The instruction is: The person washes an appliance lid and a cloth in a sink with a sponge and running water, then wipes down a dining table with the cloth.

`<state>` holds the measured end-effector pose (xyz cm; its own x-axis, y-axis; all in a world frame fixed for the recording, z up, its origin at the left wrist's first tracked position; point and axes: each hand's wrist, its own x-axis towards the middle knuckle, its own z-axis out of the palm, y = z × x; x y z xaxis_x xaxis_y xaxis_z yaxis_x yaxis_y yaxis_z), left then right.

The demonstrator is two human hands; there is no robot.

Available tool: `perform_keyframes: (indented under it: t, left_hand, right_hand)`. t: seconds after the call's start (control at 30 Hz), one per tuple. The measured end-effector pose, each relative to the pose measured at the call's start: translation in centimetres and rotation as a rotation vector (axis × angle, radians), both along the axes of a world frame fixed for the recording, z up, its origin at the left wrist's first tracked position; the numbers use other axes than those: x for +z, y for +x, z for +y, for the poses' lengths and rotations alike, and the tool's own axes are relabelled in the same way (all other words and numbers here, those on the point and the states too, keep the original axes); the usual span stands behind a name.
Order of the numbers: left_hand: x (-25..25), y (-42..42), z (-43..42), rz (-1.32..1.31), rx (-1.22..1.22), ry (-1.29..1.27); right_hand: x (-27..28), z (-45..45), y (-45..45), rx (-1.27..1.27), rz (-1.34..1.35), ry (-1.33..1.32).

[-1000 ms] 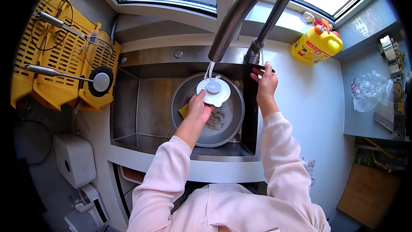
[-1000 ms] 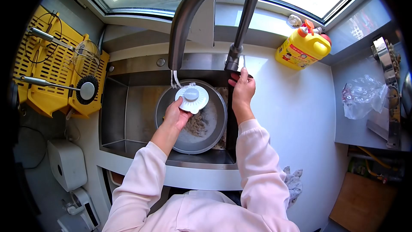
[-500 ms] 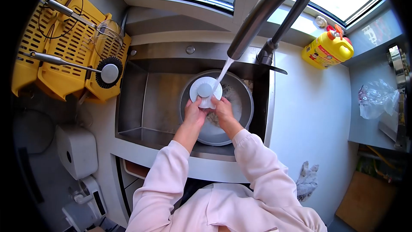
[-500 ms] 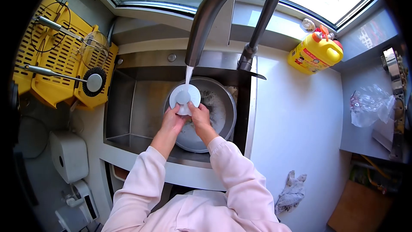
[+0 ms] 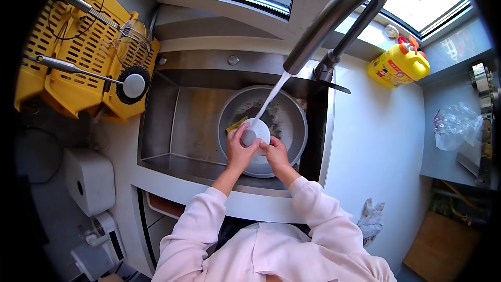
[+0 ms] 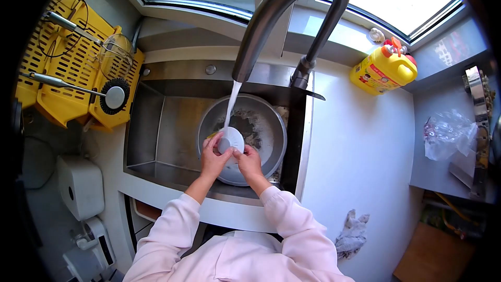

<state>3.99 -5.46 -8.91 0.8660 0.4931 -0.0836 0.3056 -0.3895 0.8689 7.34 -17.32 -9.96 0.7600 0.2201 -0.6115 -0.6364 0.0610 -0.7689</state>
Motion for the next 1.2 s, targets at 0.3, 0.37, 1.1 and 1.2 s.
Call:
perform_keyframes:
  t: [0.3,0.37,1.1,1.2]
  left_hand:
    - [-5.0,3.0,2.1,-0.03,-0.063,-0.371]
    - [-3.6,4.2,1.6,0.112,0.007,-0.442]
    - [12.2,-2.1,8.8,-0.32,-0.062,-1.073]
    - [16.1,-0.9,8.6,-0.527,-0.153,-1.2]
  right_hand:
    - [0.1,0.3,4.5,0.082,0.057,-0.036]
    - [1.9,-0.7,6.1,0.009,0.001,-0.066]
    - [3.5,-10.0,7.9,-0.076,-0.491,-0.299]
    - [3.8,-9.0,3.9,-0.078,-0.401,-0.14]
